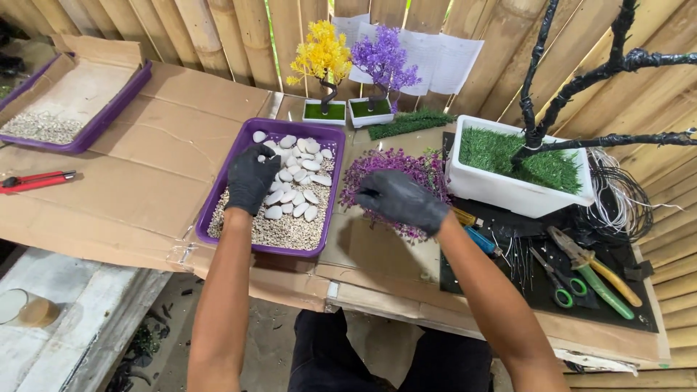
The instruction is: The person arranges white stones and small pebbles into a white rectangular planter containing a black artificial tree and green moss. They pick up stones from a purple tray and place them around the base of the tree.
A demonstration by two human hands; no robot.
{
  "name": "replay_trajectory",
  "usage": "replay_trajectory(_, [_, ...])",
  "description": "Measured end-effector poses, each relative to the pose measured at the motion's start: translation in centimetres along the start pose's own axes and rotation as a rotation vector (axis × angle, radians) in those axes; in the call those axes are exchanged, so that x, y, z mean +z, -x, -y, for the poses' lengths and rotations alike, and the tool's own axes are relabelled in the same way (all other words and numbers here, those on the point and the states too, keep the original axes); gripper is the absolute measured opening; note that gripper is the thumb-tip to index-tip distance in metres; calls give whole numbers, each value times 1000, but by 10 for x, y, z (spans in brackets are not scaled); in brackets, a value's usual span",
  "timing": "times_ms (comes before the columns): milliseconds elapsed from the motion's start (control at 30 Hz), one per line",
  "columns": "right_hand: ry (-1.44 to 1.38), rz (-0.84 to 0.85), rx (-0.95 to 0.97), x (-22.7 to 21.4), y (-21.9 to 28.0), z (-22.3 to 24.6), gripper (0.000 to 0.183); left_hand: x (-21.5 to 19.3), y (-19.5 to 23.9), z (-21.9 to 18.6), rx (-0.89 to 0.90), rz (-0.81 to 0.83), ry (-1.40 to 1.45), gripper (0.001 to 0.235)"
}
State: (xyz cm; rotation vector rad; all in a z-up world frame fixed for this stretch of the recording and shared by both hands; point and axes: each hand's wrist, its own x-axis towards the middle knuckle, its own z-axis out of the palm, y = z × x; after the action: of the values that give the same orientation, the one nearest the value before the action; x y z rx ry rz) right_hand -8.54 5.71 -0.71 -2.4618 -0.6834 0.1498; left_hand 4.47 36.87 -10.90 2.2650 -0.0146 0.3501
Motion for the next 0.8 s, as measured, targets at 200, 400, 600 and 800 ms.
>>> replay_trajectory(200, [185, -217, -33, 52, -123, -40, 22, -5, 8, -9, 70, -16, -29, 19])
replay_trajectory(400, [179, -167, 31, 84, -162, -66, 33, 20, -5, 21, 123, -32, -101, 17])
replay_trajectory(600, [359, -197, 113, 120, -189, -112, 29, 21, -7, 35, 180, -115, -220, 20])
replay_trajectory(800, [-1380, -527, 132, 56, -143, -37, 24, 10, 2, 21, 223, -166, -221, 15])
